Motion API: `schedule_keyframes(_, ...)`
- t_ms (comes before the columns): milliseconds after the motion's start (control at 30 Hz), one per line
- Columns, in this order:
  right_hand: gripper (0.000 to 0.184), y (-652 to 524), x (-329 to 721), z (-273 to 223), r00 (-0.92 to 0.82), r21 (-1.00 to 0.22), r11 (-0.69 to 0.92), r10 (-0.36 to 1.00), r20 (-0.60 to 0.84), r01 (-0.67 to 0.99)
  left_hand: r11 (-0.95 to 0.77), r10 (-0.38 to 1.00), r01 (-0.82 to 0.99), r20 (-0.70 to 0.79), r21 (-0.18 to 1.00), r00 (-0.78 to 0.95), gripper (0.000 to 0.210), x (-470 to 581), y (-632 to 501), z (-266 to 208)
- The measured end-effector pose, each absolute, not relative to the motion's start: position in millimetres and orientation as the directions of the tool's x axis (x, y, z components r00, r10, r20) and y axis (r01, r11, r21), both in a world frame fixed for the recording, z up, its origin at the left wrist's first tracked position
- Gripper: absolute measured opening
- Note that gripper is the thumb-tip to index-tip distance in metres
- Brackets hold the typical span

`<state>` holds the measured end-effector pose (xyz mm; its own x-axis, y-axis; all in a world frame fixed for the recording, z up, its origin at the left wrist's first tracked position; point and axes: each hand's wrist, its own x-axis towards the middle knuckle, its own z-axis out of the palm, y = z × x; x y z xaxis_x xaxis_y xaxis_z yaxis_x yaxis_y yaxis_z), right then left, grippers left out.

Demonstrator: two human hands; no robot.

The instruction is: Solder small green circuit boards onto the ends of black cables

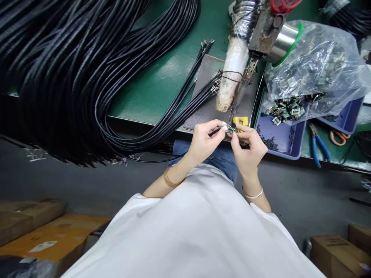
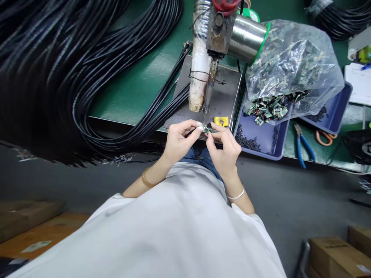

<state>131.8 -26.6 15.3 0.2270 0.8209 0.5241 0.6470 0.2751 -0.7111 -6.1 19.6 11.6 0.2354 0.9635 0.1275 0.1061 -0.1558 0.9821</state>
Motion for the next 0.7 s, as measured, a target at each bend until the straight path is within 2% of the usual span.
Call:
schedule_keyframes(133, 0.009, -24, 133, 17, 0.179, -0.648, 0.310, 0.799, 0.574, 0.695, -0.143, 0.966, 0.098, 0.118, 0.985, 0.229, 0.018, -6, 23, 11)
schedule_keyframes(400, 0.010, -20, 130, 25, 0.164, -0.602, 0.309, 0.782, 0.601, 0.736, -0.213, 0.962, 0.142, 0.182, 0.967, 0.203, 0.016, -7, 23, 15)
schedule_keyframes(700, 0.010, -28, 129, 29, 0.141, -0.617, 0.289, 0.822, 0.552, 0.732, -0.076, 0.968, 0.075, 0.055, 0.994, 0.245, 0.017, -11, 23, 20)
